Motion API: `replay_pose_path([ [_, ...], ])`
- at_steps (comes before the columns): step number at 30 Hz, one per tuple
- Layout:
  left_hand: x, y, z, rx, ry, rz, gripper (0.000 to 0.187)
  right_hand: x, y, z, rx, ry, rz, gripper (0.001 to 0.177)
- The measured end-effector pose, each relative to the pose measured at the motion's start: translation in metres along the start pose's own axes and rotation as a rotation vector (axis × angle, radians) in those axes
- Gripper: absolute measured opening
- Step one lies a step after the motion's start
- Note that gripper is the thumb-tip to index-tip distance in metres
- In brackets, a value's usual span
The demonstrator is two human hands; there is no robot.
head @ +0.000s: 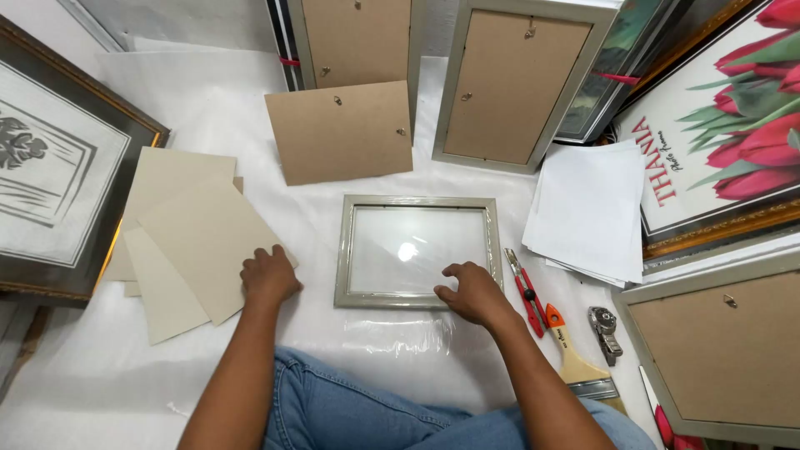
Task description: Assembling picture frames by cleaning the glass with a brush and inserting cardboard backings.
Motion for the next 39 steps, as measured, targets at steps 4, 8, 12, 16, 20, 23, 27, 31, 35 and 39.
replay_pose_path([
  [4,0.012,0.005,0.028,0.053,-0.042,0.005,0.072,0.003,0.001,0.002,-0.059,-0.001,0.009,0.051],
  [8,0.001,-0.021,0.071,-0.233,-0.201,-0.137,0.034,0.001,0.0,0.0,-0.06,0.003,-0.005,0.051],
  [12,0.042,0.009,0.056,-0.226,-0.111,-0.103,0.074,0.007,0.004,0.002,-0.066,-0.003,-0.004,0.05],
  [16,0.037,0.001,0.063,-0.223,-0.099,-0.048,0.057,0.004,0.002,0.001,-0.095,0.009,0.003,0.051],
  [20,0.015,-0.025,0.077,-0.347,-0.191,-0.117,0.037,0.002,0.0,0.0,-0.095,0.01,0.011,0.051],
  [23,0.009,-0.022,0.077,-0.468,-0.332,-0.543,0.021,0.001,0.001,0.0,-0.098,0.017,0.003,0.052],
  [27,0.056,0.025,0.022,-0.365,-0.456,-1.15,0.005,-0.001,-0.003,0.0,-0.18,0.071,-0.008,0.052],
  [31,0.075,-0.002,-0.023,-0.279,-0.567,-1.166,0.003,0.018,-0.011,0.026,-0.338,0.128,0.072,0.063],
  [35,0.12,-0.006,-0.083,-0.134,-0.633,-1.059,0.015,0.028,-0.041,0.035,-0.525,0.221,0.218,0.068],
  [39,0.083,-0.033,-0.059,-0.167,-0.4,-1.119,0.003,0.026,-0.056,0.033,-0.436,0.252,0.257,0.075],
])
Point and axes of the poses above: each hand's wrist, its own x-axis away from the middle knuckle, its own y-axis out of the back of the hand, z = x × y, the point moved 1 cm from there along -x, towards the middle knuckle, and after that the axes turned 8 degrees about -y, right-handed, at the moved point
